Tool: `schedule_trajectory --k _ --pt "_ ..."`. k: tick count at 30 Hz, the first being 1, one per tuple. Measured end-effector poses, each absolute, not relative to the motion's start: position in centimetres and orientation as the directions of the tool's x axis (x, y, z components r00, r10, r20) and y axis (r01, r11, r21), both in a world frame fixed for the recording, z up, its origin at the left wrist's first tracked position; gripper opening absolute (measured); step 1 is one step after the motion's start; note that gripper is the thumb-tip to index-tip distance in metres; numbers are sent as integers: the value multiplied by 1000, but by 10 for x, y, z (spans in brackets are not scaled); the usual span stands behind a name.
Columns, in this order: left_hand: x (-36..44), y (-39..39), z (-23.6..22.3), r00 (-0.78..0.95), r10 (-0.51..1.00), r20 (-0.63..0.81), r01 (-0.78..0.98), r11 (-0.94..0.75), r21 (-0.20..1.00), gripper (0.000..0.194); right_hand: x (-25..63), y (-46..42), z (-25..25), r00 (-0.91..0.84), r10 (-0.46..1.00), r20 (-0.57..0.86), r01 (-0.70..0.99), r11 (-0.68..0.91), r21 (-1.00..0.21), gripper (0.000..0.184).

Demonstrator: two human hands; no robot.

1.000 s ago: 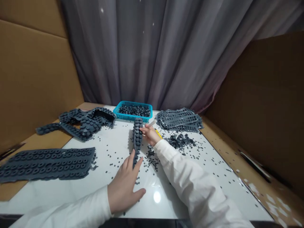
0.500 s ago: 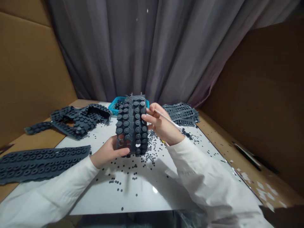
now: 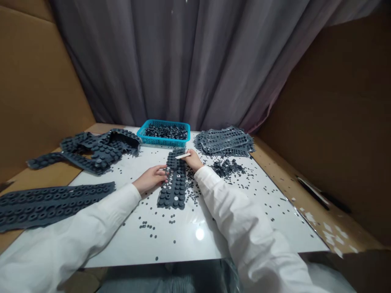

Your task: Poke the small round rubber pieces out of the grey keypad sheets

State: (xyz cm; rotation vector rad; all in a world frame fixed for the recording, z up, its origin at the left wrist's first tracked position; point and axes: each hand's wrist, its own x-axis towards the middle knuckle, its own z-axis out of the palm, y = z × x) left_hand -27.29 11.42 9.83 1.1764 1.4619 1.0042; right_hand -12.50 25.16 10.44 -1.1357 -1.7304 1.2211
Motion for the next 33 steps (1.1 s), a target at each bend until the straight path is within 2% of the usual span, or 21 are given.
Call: schedule_trajectory --k 4,7,9,10,13,17,19,22,27,33 --pt "-280 103 111 -91 988 -121 345 146 927 50 -107 258 108 -305 945 119 240 197 -950 19" --pt "-274 79 123 -70 998 7 502 29 864 33 -81 243 121 -397 903 164 198 259 -946 30" --pt "-262 56 122 146 979 140 717 -203 667 23 -64 221 126 -530 813 240 190 390 -901 40" --pt "-254 44 119 264 950 167 756 -311 576 23 -57 208 126 -610 759 228 206 430 -879 40" --pt "-228 11 101 440 873 213 793 -488 364 42 -43 167 120 -700 680 217 240 510 -826 35" --pt "-208 -7 79 481 856 191 833 -514 204 59 -34 134 101 -740 571 355 93 610 -787 24" --pt "-205 -6 73 496 850 175 834 -523 175 60 -29 128 92 -743 506 438 2 656 -755 22" --pt "-205 -4 69 514 835 198 821 -545 168 60 -22 127 84 -771 411 487 -51 722 -690 18" --pt "-202 -7 69 444 843 304 841 -510 183 54 -20 128 83 -810 299 505 -92 785 -613 12" --pt "-200 -5 74 427 870 245 839 -483 252 53 -20 130 79 -827 225 515 -95 847 -523 10"
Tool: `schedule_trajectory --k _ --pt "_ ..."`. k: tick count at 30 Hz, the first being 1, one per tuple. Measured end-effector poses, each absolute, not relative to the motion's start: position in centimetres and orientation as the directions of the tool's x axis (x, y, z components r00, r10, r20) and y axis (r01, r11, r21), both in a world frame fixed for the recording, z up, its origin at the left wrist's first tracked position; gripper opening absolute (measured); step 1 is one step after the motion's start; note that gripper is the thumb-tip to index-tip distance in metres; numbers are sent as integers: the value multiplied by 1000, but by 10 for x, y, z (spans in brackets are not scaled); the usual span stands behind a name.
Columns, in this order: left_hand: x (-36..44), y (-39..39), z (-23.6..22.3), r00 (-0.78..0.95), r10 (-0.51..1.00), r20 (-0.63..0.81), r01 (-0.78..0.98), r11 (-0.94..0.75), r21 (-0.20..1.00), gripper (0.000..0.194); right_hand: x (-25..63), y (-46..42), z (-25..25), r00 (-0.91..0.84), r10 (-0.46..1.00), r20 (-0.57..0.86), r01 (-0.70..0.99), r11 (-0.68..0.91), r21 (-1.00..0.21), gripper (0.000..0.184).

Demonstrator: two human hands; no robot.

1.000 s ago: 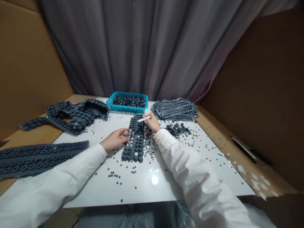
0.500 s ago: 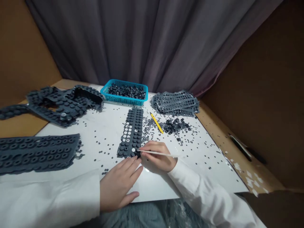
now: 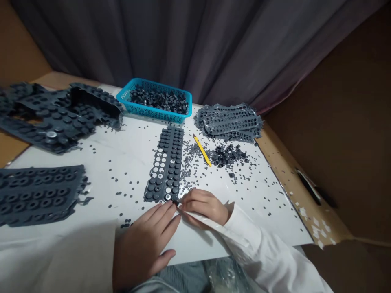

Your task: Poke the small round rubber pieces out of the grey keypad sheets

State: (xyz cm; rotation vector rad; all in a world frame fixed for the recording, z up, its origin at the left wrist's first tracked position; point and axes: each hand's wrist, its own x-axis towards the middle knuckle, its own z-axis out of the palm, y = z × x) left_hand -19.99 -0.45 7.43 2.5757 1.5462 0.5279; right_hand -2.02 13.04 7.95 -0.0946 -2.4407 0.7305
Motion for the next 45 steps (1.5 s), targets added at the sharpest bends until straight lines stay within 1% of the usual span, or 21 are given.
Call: schedule_trajectory --k 3,6,9,11,15,17,21,24,26,28,31,33,34,36,38,42,45 --pt "-201 -3 75 442 871 215 824 -488 287 55 -19 131 80 -839 219 497 -73 861 -503 10" --pt "-201 -2 76 442 869 222 829 -490 268 55 -19 131 82 -844 200 498 -60 887 -458 10" --pt "-201 -2 78 444 857 262 838 -500 217 54 -20 131 83 -859 129 496 -66 932 -357 13" --pt "-201 -1 79 454 847 276 833 -513 205 54 -20 132 83 -876 77 477 -70 957 -283 13" --pt "-201 -1 86 452 859 239 834 -502 228 48 -20 131 81 -875 -6 483 -93 983 -156 13" --pt "-201 0 89 443 867 229 835 -492 248 47 -21 130 80 -866 -15 499 -80 991 -111 11" --pt "-202 2 90 447 866 226 820 -497 283 47 -23 126 78 -859 8 513 -34 997 -73 3" --pt "-202 3 89 452 864 220 815 -501 291 47 -24 127 78 -857 30 514 -14 997 -82 3" --pt "-202 2 89 444 870 213 819 -491 297 45 -24 130 79 -849 73 523 14 993 -115 5" --pt "-202 1 89 426 880 211 825 -473 309 43 -23 135 80 -834 160 528 64 978 -196 10" --pt "-202 -1 89 411 885 221 830 -463 312 42 -22 139 80 -777 344 527 122 904 -410 12" --pt "-202 -1 89 416 879 231 828 -471 302 42 -21 138 80 -749 431 503 107 828 -550 9" --pt "-202 -1 89 418 877 237 828 -475 298 42 -21 137 80 -750 451 484 85 791 -605 10" --pt "-202 0 88 418 873 251 829 -480 288 43 -21 135 81 -778 448 440 40 734 -678 14" --pt "-202 1 89 416 870 263 832 -481 276 42 -22 133 82 -802 432 412 1 692 -722 16" --pt "-201 0 90 418 864 280 833 -487 261 42 -20 131 85 -809 444 386 -44 610 -791 13" --pt "-201 1 90 418 856 304 821 -499 278 40 -19 130 87 -821 459 341 -47 540 -840 11"
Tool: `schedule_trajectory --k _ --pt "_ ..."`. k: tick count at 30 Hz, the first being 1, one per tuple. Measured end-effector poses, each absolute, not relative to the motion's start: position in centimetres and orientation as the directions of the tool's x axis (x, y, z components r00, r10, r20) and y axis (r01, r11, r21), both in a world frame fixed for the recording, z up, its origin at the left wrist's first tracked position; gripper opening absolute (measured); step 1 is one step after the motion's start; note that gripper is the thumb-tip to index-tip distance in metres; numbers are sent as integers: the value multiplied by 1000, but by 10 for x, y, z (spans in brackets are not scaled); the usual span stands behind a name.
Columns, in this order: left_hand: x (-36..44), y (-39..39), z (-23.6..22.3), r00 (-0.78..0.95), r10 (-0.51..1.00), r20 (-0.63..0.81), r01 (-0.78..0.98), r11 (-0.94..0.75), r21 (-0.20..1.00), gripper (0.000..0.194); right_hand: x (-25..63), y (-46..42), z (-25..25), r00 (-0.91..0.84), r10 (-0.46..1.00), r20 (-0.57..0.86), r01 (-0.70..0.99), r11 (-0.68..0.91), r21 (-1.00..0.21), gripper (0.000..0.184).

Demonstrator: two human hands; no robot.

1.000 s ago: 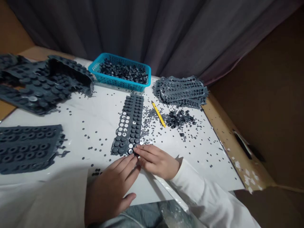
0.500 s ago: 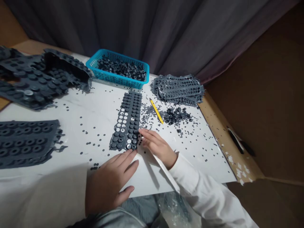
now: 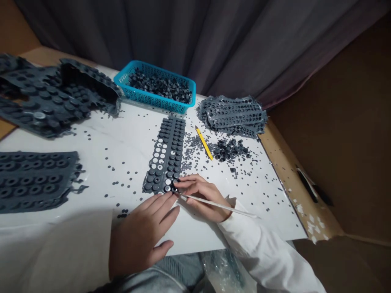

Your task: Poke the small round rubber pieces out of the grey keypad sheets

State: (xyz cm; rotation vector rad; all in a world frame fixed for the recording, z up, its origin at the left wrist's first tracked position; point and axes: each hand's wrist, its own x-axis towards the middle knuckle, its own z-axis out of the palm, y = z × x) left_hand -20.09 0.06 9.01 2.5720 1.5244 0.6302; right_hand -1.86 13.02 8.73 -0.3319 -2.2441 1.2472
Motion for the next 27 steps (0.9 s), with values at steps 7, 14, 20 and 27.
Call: schedule_trajectory --k 7,14,20,27 --pt "-215 30 93 213 927 309 830 -338 443 7 -17 130 89 -730 652 205 -23 276 -961 12" --pt "-221 52 87 169 966 193 815 -248 523 12 -18 130 89 -790 587 177 6 297 -955 11" --pt "-223 51 85 184 965 189 795 -259 549 14 -19 131 92 -815 526 244 1 422 -907 8" --pt "-224 52 82 182 961 206 787 -268 555 11 -17 132 89 -836 483 261 8 486 -874 8"
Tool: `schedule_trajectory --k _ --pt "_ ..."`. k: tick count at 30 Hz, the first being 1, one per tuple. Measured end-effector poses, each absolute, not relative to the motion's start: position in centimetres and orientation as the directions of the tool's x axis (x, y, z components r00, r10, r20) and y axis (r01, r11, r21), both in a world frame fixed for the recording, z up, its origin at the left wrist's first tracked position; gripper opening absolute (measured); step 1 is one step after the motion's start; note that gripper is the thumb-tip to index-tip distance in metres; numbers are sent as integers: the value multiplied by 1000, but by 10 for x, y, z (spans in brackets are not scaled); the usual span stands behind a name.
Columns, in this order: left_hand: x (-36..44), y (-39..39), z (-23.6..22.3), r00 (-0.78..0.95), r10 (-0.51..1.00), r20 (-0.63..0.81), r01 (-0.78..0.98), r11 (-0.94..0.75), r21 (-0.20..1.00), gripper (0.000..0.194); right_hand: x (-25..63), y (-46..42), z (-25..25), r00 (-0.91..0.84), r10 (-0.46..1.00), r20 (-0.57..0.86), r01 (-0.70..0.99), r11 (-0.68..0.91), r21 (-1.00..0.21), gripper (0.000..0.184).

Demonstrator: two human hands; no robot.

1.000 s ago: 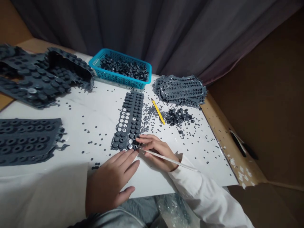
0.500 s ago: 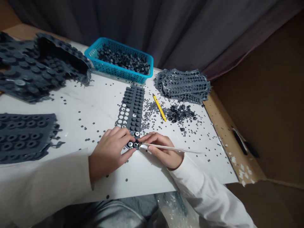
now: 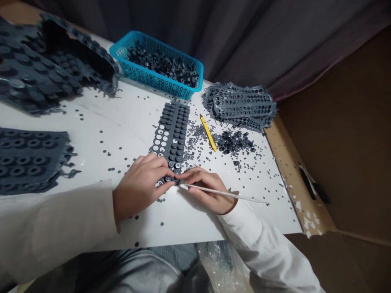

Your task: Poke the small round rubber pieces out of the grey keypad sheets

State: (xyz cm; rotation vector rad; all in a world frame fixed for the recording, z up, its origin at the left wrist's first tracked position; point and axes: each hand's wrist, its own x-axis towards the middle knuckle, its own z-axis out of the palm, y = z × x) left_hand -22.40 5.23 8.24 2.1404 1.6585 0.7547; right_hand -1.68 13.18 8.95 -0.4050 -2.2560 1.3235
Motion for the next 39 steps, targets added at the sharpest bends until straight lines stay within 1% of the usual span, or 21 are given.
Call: schedule_trajectory --k 8,10,13,15,18,20,21,23,25,27,29,35,39 --pt "-224 52 80 186 958 219 786 -279 552 12 -17 133 92 -845 461 271 1 509 -861 8" --pt "-224 52 81 181 959 219 786 -275 554 12 -16 134 94 -809 514 285 28 517 -855 12" --pt "-224 52 82 178 961 212 780 -269 565 14 -14 132 97 -709 640 297 106 513 -852 16" --pt "-223 52 82 180 962 204 776 -266 572 15 -14 129 98 -690 685 236 126 434 -892 14" --pt "-223 52 82 176 964 199 772 -260 580 15 -18 125 97 -718 691 89 130 258 -957 15" --pt "-223 52 82 171 965 200 767 -258 587 14 -23 124 97 -709 702 59 132 215 -968 15" --pt "-223 52 82 169 965 201 766 -257 589 14 -24 124 96 -699 712 72 128 223 -966 13" --pt "-223 52 82 166 965 204 768 -256 588 13 -28 125 95 -692 708 141 109 295 -949 11" --pt "-223 53 82 165 965 203 773 -254 581 11 -30 127 94 -716 662 222 79 394 -916 8" --pt "-223 53 83 168 965 202 776 -256 576 10 -30 127 93 -756 594 274 51 470 -881 4" --pt "-223 53 83 173 965 198 778 -257 574 11 -30 127 92 -777 559 288 39 500 -865 1" --pt "-224 53 81 171 965 197 786 -254 564 13 -28 125 91 -781 568 259 72 494 -866 2" --pt "-223 53 82 168 964 205 791 -255 556 12 -27 127 91 -802 525 286 61 547 -835 3"
